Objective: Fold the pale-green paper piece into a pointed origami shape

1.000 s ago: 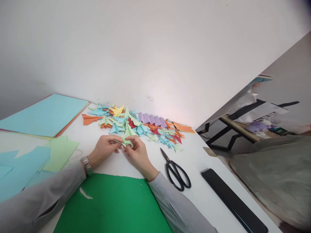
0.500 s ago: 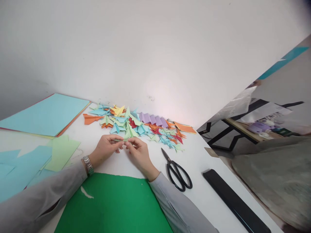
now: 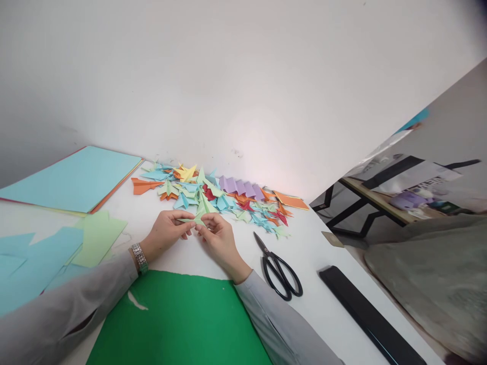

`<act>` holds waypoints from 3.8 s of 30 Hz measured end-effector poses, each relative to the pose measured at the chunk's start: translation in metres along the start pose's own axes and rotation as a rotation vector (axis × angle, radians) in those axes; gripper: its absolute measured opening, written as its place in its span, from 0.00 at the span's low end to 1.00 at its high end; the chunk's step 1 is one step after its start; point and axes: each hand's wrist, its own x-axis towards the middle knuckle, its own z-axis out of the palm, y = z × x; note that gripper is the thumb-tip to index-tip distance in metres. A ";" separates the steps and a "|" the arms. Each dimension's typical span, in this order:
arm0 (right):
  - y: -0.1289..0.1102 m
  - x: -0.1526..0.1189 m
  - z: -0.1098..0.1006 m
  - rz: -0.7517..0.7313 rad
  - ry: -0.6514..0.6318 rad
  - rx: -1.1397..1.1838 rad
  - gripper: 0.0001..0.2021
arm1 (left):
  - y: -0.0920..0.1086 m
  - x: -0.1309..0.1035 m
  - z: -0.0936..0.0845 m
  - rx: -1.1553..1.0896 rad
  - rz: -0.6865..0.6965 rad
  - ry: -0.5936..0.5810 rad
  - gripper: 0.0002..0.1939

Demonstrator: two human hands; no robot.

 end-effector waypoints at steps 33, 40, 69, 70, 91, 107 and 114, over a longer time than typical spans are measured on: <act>0.008 0.004 -0.004 0.011 -0.029 0.091 0.09 | -0.003 0.002 0.000 -0.057 -0.040 -0.047 0.14; 0.006 0.003 -0.003 0.018 -0.021 0.121 0.09 | -0.002 0.002 0.002 -0.039 -0.054 -0.039 0.12; -0.007 0.003 -0.004 0.212 -0.028 0.346 0.09 | -0.003 0.000 0.001 -0.207 -0.132 -0.114 0.17; -0.007 0.003 -0.004 0.222 -0.026 0.369 0.09 | -0.002 0.000 0.001 -0.225 -0.147 -0.112 0.17; -0.010 0.003 -0.002 0.301 0.031 0.497 0.06 | 0.003 0.001 0.003 -0.325 -0.202 -0.098 0.14; -0.009 0.001 -0.002 0.240 0.008 0.435 0.07 | 0.004 0.001 0.003 -0.339 -0.206 -0.125 0.13; -0.012 0.003 -0.005 0.276 0.053 0.475 0.05 | 0.000 0.000 0.003 -0.294 -0.145 -0.141 0.15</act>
